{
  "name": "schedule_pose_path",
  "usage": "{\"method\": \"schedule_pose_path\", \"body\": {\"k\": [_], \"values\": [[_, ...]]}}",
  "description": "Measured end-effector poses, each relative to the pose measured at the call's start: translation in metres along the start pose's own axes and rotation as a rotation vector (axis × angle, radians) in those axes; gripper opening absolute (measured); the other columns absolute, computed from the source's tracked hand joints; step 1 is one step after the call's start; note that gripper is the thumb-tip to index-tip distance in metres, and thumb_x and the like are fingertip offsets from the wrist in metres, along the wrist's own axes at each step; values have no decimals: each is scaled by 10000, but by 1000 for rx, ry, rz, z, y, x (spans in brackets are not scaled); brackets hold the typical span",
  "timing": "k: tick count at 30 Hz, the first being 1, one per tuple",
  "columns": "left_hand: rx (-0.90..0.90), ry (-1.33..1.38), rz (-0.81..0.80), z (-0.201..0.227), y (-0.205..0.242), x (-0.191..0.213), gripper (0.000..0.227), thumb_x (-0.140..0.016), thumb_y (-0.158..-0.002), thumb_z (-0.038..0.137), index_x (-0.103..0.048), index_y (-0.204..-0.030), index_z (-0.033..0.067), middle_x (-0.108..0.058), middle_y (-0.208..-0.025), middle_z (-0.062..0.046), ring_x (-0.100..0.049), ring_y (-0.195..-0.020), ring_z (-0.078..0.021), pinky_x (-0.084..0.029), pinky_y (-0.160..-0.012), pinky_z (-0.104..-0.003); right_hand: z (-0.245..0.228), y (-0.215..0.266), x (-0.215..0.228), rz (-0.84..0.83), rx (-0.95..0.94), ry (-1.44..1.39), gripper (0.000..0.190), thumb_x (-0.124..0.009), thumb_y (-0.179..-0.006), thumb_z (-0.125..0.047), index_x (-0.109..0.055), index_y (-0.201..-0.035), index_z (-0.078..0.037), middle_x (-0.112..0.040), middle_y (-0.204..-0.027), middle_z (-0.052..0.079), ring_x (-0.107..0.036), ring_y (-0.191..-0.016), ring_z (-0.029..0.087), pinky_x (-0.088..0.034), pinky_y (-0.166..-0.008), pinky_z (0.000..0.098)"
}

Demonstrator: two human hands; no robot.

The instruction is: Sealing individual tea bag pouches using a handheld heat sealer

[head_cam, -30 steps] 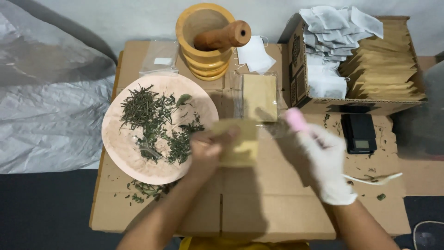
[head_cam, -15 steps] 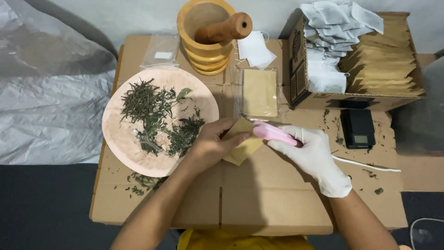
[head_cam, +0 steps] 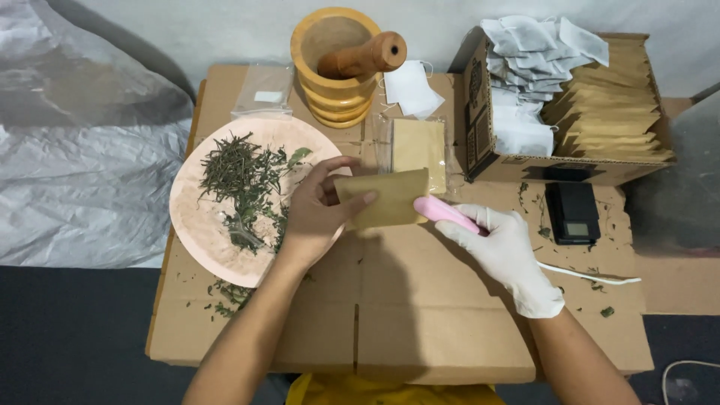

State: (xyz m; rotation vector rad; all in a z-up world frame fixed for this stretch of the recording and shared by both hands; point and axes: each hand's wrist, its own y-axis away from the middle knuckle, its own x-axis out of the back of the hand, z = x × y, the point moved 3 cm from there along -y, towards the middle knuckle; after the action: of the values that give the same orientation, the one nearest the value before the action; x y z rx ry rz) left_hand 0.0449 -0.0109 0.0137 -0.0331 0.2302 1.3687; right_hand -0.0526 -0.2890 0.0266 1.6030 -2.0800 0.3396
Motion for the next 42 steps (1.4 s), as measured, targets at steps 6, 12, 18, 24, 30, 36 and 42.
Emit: {"method": "schedule_pose_path", "body": {"k": [6,12,18,24,30,36,42], "values": [[-189,71,172,-6,-3,-4,536,-986,-876,64,-771,-1350,189,-799,-1061,-11,-734,-954,-99,-681,-877,-296,-43,12,-4,-102,-124,115,286,-1003,-775,-390,-951,-1019,-251,-926,-991,93,-881,-926,368,-669,-838,433],[-49,234,-112,-13,4,-38,819,-934,-863,16,-471,-1538,-6,-608,-1388,-190,-738,-1242,-377,-735,-992,-523,-40,10,-5,-18,-102,-139,242,-953,-889,-274,-935,-1099,-154,-843,-768,27,-691,-739,95,-563,-682,235],[55,22,-258,-37,27,-64,249,-913,-983,203,-827,-956,-29,-823,-794,-189,-794,-749,-211,-660,-763,-340,-26,13,-15,-49,-173,-144,249,-988,-845,-253,-947,-1078,-175,-913,-892,91,-714,-774,106,-597,-699,321],[-106,93,-323,-35,24,-60,194,-790,-1064,102,-844,-926,-24,-810,-758,-179,-763,-735,-170,-658,-756,-315,-17,11,-10,-76,-150,-131,223,-981,-852,-225,-947,-1053,-137,-893,-836,132,-681,-759,146,-609,-717,362],[-131,127,-412,-23,25,-58,285,-781,-1088,183,-867,-891,-4,-833,-745,-161,-791,-698,-156,-659,-715,-301,-10,9,-12,-88,-146,-159,169,-974,-869,-221,-944,-1007,-127,-834,-730,85,-618,-669,112,-539,-626,298],[-119,135,-442,-41,22,-54,248,-779,-1086,148,-876,-926,-16,-852,-794,-173,-827,-708,-199,-660,-691,-310,-58,15,1,-84,-159,-308,125,-903,-952,-169,-918,-978,-47,-761,-640,52,-485,-586,57,-375,-509,209],[-109,158,-439,-39,24,-54,247,-775,-1091,138,-870,-961,-49,-852,-819,-195,-837,-722,-224,-671,-690,-328,-18,-1,-3,-103,-172,-358,157,-854,-1019,-206,-903,-1003,-58,-671,-594,36,-408,-518,10,-330,-474,158]]}}
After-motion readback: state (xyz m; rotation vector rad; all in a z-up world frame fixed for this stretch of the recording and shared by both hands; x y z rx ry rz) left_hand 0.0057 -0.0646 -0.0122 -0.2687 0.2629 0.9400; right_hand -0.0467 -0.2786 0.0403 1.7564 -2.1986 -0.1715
